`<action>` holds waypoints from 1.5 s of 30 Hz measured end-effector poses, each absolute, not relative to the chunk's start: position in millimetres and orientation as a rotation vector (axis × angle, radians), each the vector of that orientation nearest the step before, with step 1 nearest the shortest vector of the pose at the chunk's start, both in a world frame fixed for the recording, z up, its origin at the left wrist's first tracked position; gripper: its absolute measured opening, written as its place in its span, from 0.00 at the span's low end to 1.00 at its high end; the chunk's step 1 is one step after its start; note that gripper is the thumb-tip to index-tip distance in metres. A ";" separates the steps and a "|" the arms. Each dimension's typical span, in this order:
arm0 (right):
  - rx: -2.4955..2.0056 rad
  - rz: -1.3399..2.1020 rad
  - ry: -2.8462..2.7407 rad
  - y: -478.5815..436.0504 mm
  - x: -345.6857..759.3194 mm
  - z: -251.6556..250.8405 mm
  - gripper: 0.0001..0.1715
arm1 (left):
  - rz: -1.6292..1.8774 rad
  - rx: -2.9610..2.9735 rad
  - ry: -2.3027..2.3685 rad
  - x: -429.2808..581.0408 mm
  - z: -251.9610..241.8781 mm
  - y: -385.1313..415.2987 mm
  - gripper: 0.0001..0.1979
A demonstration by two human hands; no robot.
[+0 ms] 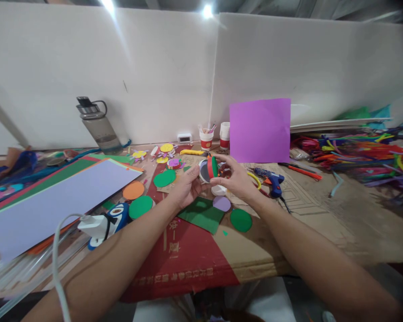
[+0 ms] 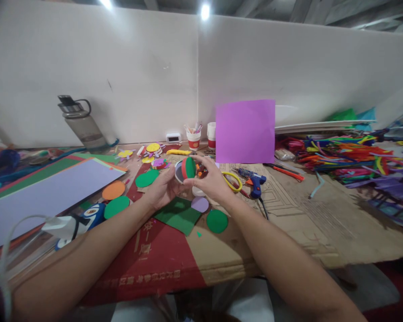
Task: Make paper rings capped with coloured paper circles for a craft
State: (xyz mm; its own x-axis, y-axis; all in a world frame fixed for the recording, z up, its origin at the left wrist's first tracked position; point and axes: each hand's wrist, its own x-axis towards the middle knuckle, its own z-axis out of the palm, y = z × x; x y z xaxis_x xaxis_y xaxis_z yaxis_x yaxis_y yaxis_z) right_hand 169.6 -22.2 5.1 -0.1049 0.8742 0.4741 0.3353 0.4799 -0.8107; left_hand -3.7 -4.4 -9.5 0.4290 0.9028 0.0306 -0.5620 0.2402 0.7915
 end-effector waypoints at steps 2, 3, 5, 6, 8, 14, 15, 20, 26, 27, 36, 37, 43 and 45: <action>-1.042 0.510 -1.758 -24.1 168.5 3.0 0.37 | 1.050 0.877 0.468 -3.6 -11.3 -4.5 0.18; -1.038 0.471 -1.787 -24.8 168.0 1.9 0.37 | 1.048 0.893 0.463 -3.6 -11.7 -4.6 0.20; -1.042 0.421 -1.817 -25.5 167.6 -0.1 0.36 | 1.036 0.913 0.465 -3.2 -11.7 -5.4 0.22; -1.047 0.406 -1.823 -25.6 167.4 -0.9 0.36 | 1.028 0.917 0.470 -2.9 -11.4 -5.9 0.23; -1.058 0.371 -1.824 -26.1 166.4 -2.4 0.34 | 1.013 0.923 0.468 -1.9 -11.1 -7.3 0.23; -1.154 0.211 -1.826 -29.5 157.8 -10.1 0.37 | 1.001 0.991 0.494 3.9 -12.8 -13.0 0.21; -1.158 0.204 -1.825 -29.8 156.8 -11.3 0.38 | 1.019 0.999 0.519 4.8 -12.5 -13.8 0.21; -1.130 0.348 -1.718 -25.4 161.5 -9.9 0.30 | 1.079 0.991 0.567 6.4 -9.4 -13.4 0.19; -1.060 0.750 -1.625 -13.8 171.8 -6.7 0.13 | 1.153 1.123 0.569 4.6 -10.1 -7.2 0.17; -1.076 0.816 -1.590 -13.0 172.0 -6.5 0.12 | 1.139 1.123 0.582 3.9 -9.3 -6.4 0.17; -1.096 1.017 -1.568 -20.4 166.8 0.7 0.24 | 1.369 0.886 0.582 -8.7 11.0 6.2 0.12; -1.143 0.933 -1.666 -23.9 164.7 0.3 0.24 | 1.429 0.847 0.589 -10.2 12.0 8.4 0.11; -1.318 0.369 -2.390 -56.3 140.5 -4.8 0.45 | 1.598 0.857 0.666 -13.0 6.5 16.1 0.12; -1.332 0.252 -2.519 -62.7 134.3 -4.8 0.50 | 1.602 0.898 0.699 -12.3 4.2 16.0 0.12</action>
State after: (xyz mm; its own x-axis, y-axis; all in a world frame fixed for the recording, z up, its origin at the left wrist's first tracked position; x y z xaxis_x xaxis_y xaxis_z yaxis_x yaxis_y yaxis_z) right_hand 134.3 -62.7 -4.8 -0.5358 0.8284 0.1634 0.7796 0.5597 -0.2810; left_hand -12.3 16.0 4.2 -0.0951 0.9777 0.1872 -0.5277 -0.2090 0.8234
